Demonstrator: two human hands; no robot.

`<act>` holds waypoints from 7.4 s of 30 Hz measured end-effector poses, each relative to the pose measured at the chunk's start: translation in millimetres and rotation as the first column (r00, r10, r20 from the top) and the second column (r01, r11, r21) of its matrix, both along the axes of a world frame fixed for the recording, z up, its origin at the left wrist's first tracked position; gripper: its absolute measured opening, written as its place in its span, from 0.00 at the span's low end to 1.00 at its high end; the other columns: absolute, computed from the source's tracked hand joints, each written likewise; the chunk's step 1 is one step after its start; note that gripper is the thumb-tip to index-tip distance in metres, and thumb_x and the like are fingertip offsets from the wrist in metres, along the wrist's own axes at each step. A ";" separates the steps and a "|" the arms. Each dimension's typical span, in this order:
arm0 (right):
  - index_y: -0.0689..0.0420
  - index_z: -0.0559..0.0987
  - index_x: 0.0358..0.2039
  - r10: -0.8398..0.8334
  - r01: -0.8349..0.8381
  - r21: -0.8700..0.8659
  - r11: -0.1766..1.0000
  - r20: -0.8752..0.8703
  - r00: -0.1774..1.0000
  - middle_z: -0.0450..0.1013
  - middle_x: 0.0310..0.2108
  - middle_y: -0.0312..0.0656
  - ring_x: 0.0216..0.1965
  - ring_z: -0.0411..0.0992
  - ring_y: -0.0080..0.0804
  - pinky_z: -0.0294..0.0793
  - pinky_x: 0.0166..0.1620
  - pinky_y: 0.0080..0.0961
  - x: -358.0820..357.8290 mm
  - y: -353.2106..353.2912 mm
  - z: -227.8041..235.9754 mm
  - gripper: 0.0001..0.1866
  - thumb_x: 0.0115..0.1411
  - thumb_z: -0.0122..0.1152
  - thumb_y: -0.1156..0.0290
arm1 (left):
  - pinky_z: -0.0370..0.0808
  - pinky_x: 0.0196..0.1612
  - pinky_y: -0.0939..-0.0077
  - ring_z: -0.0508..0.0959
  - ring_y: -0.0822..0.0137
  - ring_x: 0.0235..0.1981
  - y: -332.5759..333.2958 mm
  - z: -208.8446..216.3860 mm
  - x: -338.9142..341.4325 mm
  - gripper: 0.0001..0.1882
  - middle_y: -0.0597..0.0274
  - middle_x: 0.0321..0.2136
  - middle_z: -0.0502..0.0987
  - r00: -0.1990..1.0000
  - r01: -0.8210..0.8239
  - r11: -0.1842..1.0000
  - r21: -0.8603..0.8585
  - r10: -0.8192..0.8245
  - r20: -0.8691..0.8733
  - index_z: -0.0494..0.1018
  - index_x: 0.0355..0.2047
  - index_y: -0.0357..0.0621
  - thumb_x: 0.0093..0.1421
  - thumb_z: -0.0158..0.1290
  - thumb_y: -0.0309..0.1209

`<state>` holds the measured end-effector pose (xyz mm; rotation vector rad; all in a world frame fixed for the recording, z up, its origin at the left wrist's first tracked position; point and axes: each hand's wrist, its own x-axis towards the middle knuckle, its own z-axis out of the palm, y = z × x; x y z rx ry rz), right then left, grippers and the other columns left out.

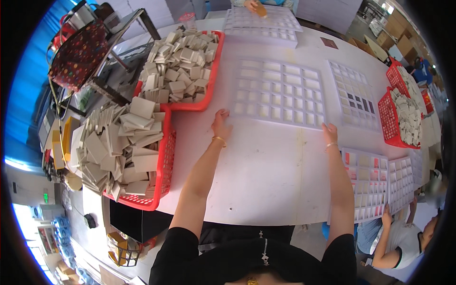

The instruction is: The person picks small rectangular tiles from a red basket and places them into the compartments of a white grid tray. The person repeats this process, filling multiple trays with the tiles one by one.

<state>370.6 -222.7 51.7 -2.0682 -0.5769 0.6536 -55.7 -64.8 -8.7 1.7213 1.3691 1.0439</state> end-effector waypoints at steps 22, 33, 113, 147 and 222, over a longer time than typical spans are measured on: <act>0.61 0.71 0.29 0.654 -0.554 -0.478 0.682 0.059 0.754 0.74 0.24 0.43 0.23 0.76 0.32 0.71 0.26 0.25 -110.1 -289.5 83.5 0.09 0.59 0.56 0.69 | 0.73 0.34 0.65 0.79 0.58 0.30 -284.2 166.9 -189.4 0.10 0.62 0.26 0.78 0.851 0.057 0.986 -0.157 -0.131 -0.509 0.72 0.33 0.43 0.50 0.46 0.20; 0.59 0.74 0.32 0.608 -0.582 -0.176 0.794 0.252 0.753 0.75 0.27 0.41 0.26 0.74 0.31 0.70 0.28 0.24 -157.6 -245.7 124.4 0.07 0.56 0.58 0.69 | 0.65 0.50 0.65 0.69 0.61 0.50 -128.0 254.2 -238.5 0.23 0.68 0.43 0.74 0.324 0.443 0.856 0.266 0.124 -0.938 0.72 0.44 0.56 0.45 0.59 0.29; 0.50 0.79 0.34 0.717 -0.718 -0.375 0.586 0.654 0.244 0.71 0.34 0.33 0.40 0.69 0.31 0.66 0.42 0.34 -272.5 -17.5 19.9 0.09 0.49 0.61 0.73 | 0.59 0.57 0.58 0.72 0.66 0.47 -177.0 97.7 -52.7 0.15 0.72 0.40 0.78 0.477 0.674 0.738 0.014 -0.421 -0.771 0.75 0.36 0.51 0.49 0.49 0.20; 0.50 0.80 0.38 0.873 -0.676 -0.577 0.459 0.435 0.221 0.69 0.48 0.34 0.53 0.65 0.30 0.64 0.51 0.34 -292.1 -29.5 36.1 0.12 0.51 0.59 0.69 | 0.68 0.51 0.59 0.67 0.50 0.52 135.9 152.2 -85.6 0.22 0.49 0.49 0.67 0.842 -0.091 0.720 0.688 0.425 -0.333 0.67 0.52 0.44 0.55 0.50 0.22; 0.59 0.72 0.46 0.528 -0.428 0.433 0.793 -0.140 0.838 0.73 0.32 0.35 0.30 0.70 0.16 0.69 0.29 0.14 -279.0 -142.6 41.3 0.16 0.56 0.59 0.77 | 0.73 0.30 0.82 0.75 0.75 0.28 -213.0 107.5 -63.9 0.14 0.65 0.30 0.73 0.954 0.287 0.949 -0.129 -0.296 -0.057 0.72 0.35 0.43 0.49 0.60 0.19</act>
